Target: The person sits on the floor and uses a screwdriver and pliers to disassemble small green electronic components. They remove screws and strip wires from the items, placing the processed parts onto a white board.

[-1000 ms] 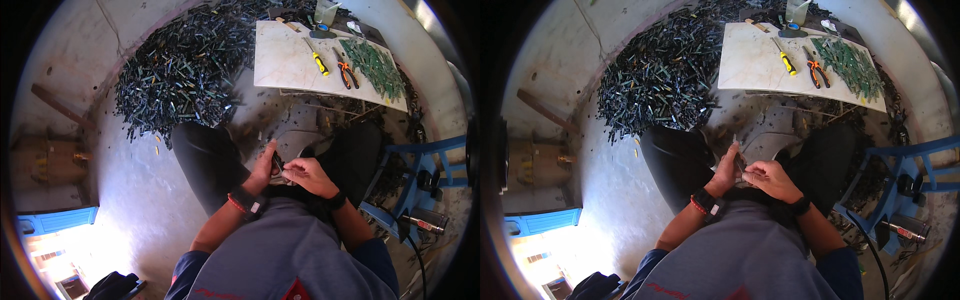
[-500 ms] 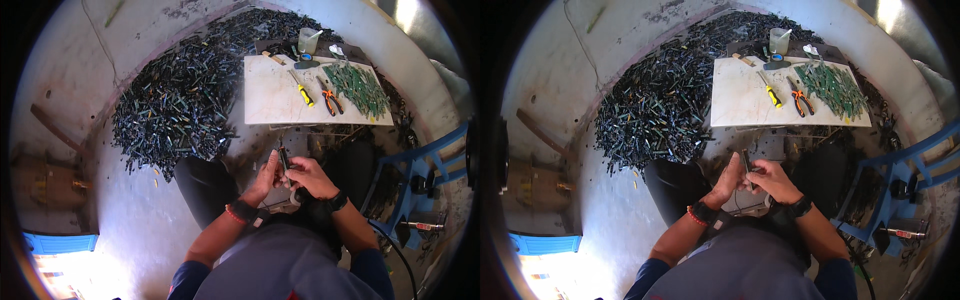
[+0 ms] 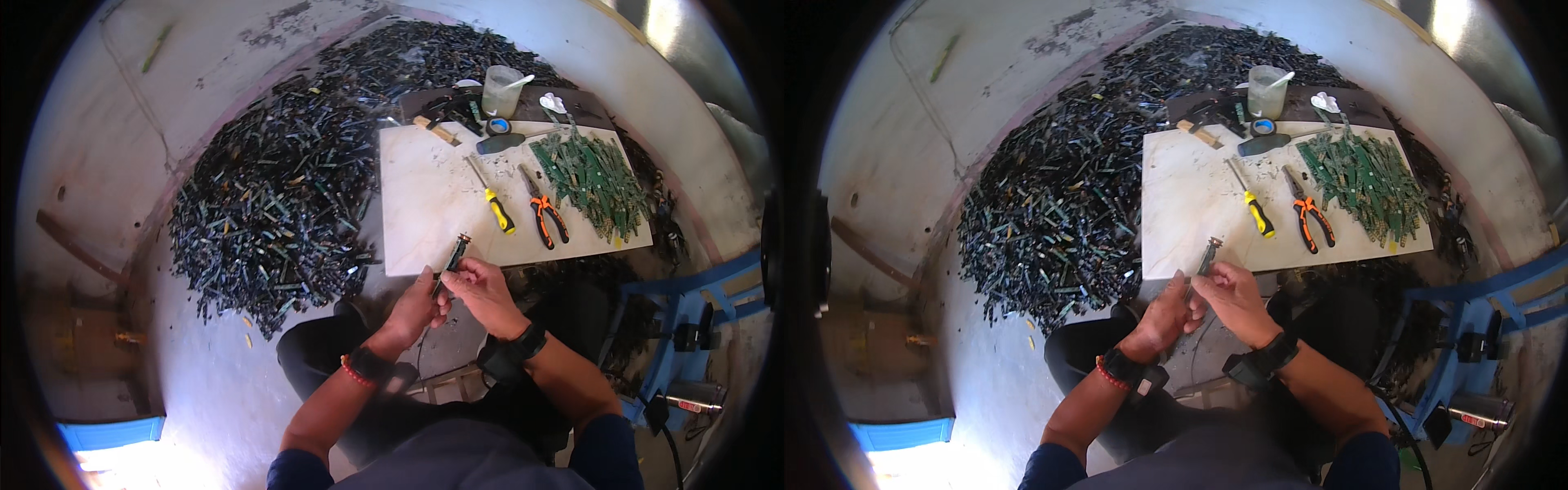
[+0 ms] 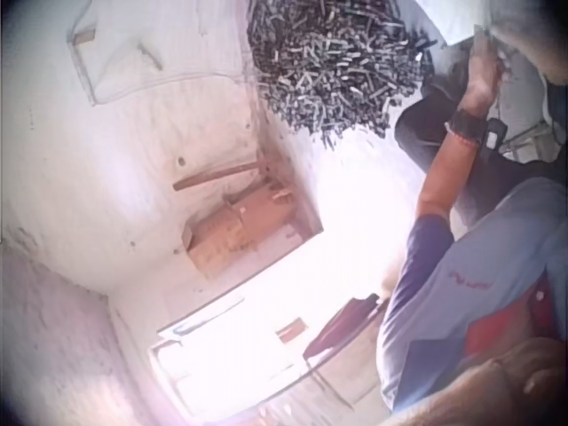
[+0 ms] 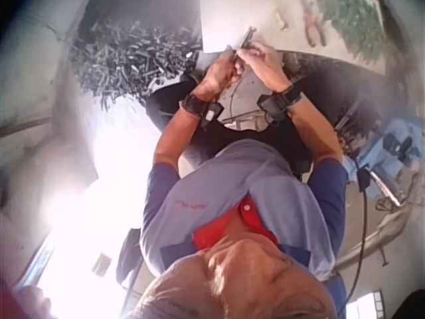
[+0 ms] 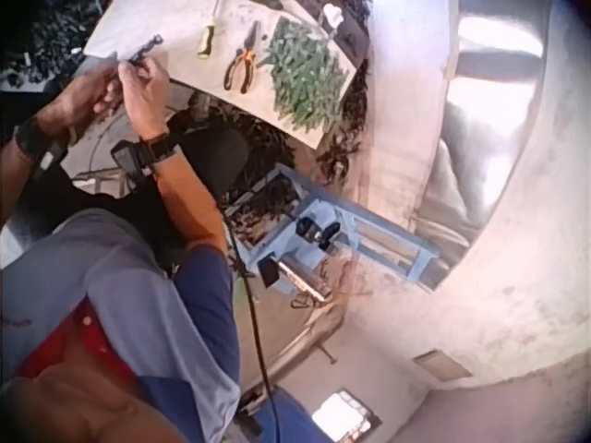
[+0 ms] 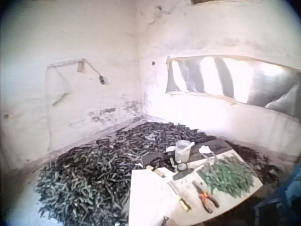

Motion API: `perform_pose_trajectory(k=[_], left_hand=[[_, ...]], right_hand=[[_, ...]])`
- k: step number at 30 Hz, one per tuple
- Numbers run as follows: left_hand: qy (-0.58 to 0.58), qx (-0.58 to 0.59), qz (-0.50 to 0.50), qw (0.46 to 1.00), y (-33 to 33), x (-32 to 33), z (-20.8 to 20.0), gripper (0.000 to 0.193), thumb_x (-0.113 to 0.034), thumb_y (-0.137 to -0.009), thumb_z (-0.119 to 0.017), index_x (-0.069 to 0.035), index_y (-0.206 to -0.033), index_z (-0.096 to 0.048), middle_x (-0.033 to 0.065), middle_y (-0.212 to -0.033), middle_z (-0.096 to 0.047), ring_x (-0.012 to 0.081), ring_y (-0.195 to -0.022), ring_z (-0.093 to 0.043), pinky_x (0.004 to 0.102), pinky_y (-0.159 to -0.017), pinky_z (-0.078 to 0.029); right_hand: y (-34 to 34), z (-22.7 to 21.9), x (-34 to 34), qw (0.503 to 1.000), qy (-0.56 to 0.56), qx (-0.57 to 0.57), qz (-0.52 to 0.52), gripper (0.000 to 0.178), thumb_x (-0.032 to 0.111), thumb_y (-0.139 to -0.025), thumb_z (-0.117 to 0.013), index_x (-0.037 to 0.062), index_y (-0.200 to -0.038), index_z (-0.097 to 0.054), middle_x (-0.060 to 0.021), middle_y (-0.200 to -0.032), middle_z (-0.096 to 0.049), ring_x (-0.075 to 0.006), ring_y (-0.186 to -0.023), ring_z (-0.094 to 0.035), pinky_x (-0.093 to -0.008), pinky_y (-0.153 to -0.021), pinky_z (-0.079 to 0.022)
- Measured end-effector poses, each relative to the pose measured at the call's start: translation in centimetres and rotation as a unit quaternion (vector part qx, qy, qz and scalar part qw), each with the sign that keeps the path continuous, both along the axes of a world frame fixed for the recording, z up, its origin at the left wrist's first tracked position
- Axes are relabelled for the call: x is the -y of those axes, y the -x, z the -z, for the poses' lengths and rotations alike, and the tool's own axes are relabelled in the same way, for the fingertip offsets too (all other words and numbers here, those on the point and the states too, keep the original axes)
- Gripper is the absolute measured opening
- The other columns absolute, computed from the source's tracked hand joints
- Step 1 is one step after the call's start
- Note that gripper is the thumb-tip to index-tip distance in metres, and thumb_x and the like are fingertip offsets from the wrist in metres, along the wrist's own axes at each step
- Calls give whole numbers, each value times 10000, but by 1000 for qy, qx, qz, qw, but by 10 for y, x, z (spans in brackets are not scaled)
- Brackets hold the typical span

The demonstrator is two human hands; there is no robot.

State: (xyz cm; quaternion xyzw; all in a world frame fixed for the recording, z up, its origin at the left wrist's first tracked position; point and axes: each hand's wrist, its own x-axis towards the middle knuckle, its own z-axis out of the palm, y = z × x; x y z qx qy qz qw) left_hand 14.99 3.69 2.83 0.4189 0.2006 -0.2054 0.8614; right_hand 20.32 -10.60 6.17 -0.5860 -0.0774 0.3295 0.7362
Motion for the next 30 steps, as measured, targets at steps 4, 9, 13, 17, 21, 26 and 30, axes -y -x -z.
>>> perform_pose_trajectory(k=[4, 9, 13, 17, 21, 26, 30], left_hand=[[35, 1, 26, 999, -13, -1, -5, 422, -495, -968, -402, -108, -951, -569, -28, -726, -391, 98, -647, -374, 222, -512, -288], [126, -15, -21, 992, -27, 2, -18, 433, -498, -963, -428, -151, -706, -398, -8, -646, -398, 105, -531, -339, 224, -485, -294], [120, -31, -64, 990, -28, -3, -18, 410, -476, -971, -433, -144, -731, -411, 0, -652, -403, 107, -531, -344, 215, -479, -290], [110, -67, -56, 990, -20, -1, -15, 400, -471, -976, -424, -138, -754, -418, 4, -651, -405, 118, -526, -350, 232, -485, -300], [113, -46, -31, 992, -15, -6, -3, 415, -490, -970, -427, -133, -759, -427, 11, -648, -412, 129, -515, -358, 246, -492, -309], [101, -44, -37, 993, -15, -3, -5, 444, -519, -959, -432, -131, -742, -428, 12, -651, -421, 128, -521, -367, 242, -492, -309], [105, -44, -38, 993, -15, -1, -2, 445, -515, -961, -432, -130, -738, -433, 9, -651, -419, 125, -529, -369, 241, -491, -310]], right_hand=[[-13, 2, 0, 996, 92, 17, 11, 196, 180, -919, -592, -13, -889, -589, -18, -716, -591, -90, -629, -562, -240, -561, -457], [-33, -13, 11, 903, 287, 288, 141, 246, 231, -863, -669, -9, -868, -618, -30, -633, -559, -80, -563, -487, -262, -517, -413], [-66, -18, 40, 799, 343, 411, 273, 257, 94, -788, -710, 3, -1012, -621, -75, -855, -605, -155, -709, -530, -277, -645, -456], [-82, -8, 59, 720, 490, 454, 187, 334, 187, -774, -726, 26, -1046, -619, -119, -890, -615, -263, -779, -574, -353, -692, -481], [-80, -4, 55, 715, 534, 433, 127, 371, 259, -775, -718, 39, -1058, -621, -126, -929, -617, -317, -835, -591, -398, -709, -491], [-75, 2, 39, 660, 531, 522, 98, 356, 246, -783, -688, 40, -1064, -616, -118, -891, -609, -326, -836, -590, -419, -684, -491], [-78, 11, 36, 653, 521, 543, 84, 314, 201, -809, -645, 30, -1068, -599, -146, -869, -604, -343, -810, -584, -439, -660, -477]])
